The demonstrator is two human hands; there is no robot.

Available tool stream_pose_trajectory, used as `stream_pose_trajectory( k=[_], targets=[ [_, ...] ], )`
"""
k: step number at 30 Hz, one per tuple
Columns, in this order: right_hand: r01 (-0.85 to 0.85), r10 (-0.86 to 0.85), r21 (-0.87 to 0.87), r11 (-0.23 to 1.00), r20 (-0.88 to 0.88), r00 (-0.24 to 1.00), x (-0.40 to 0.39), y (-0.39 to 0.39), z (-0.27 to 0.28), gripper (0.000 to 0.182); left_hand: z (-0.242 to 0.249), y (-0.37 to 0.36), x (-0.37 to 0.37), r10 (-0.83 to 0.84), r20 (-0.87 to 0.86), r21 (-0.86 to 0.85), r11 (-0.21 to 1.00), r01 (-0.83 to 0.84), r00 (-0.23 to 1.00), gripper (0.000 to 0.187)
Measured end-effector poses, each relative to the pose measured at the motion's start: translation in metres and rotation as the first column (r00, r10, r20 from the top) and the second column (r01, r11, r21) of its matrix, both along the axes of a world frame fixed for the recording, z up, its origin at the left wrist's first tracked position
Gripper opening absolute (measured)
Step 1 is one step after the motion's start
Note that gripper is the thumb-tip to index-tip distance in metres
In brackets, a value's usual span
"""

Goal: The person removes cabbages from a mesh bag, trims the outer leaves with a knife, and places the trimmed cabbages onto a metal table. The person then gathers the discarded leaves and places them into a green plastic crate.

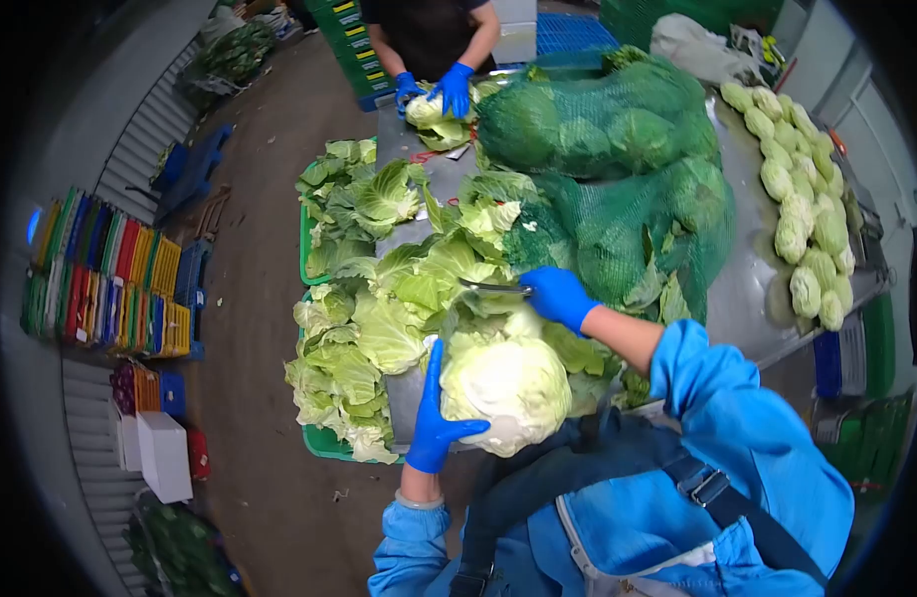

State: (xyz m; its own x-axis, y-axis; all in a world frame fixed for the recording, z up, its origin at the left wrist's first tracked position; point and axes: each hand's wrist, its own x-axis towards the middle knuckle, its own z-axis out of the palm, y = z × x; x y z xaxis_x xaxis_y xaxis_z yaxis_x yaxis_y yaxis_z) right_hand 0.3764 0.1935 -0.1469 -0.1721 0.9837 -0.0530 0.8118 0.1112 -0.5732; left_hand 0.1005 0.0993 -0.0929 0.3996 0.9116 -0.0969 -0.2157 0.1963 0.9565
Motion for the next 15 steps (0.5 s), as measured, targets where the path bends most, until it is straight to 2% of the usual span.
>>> stream_pose_trajectory(
  k=[1,2,3,5,6,8,9,11,13,15],
  targets=[
    [0.020,-0.021,-0.053,0.998,-0.018,1.000,0.016,-0.006,-0.032,0.032,-0.003,0.000,-0.005,0.029,0.019,0.003,1.000,-0.030,0.999,0.121],
    [0.022,-0.024,-0.088,0.996,-0.023,0.999,0.021,-0.001,-0.026,0.035,0.015,-0.004,0.003,0.110,0.179,-0.094,0.991,-0.094,0.978,0.114],
    [0.072,-0.075,-0.029,0.997,-0.135,0.988,0.024,0.001,-0.022,0.040,0.012,0.001,0.005,0.198,0.162,-0.119,0.976,-0.180,0.967,0.111],
    [0.199,-0.180,0.013,0.980,-0.371,0.911,-0.004,-0.036,0.052,0.051,0.005,-0.006,0.003,0.359,0.089,-0.210,0.919,-0.335,0.929,0.105],
    [0.121,-0.113,-0.001,0.993,-0.365,0.924,-0.015,-0.045,0.065,0.055,0.014,-0.006,0.008,0.388,0.038,-0.176,0.910,-0.376,0.921,0.094],
    [-0.009,0.005,-0.009,1.000,-0.366,0.931,-0.035,-0.057,0.085,0.064,0.008,-0.003,0.014,0.400,-0.037,-0.114,0.909,-0.402,0.916,0.092],
    [-0.020,0.011,-0.034,0.999,-0.253,0.967,-0.043,-0.061,0.092,0.068,0.006,0.000,0.018,0.398,-0.073,-0.076,0.912,-0.403,0.914,0.090],
    [-0.010,0.033,0.130,0.991,-0.179,0.983,-0.045,-0.058,0.072,0.066,0.003,0.001,0.023,0.378,-0.049,-0.119,0.917,-0.381,0.925,0.089],
    [-0.016,0.027,0.071,0.997,-0.156,0.987,-0.038,-0.055,0.069,0.061,-0.003,0.000,0.024,0.369,-0.054,-0.137,0.918,-0.373,0.928,0.089],
    [-0.008,0.015,0.038,0.999,-0.162,0.987,-0.033,-0.052,0.064,0.056,-0.012,-0.001,0.026,0.379,-0.093,-0.059,0.921,-0.385,0.921,0.086]
  ],
)
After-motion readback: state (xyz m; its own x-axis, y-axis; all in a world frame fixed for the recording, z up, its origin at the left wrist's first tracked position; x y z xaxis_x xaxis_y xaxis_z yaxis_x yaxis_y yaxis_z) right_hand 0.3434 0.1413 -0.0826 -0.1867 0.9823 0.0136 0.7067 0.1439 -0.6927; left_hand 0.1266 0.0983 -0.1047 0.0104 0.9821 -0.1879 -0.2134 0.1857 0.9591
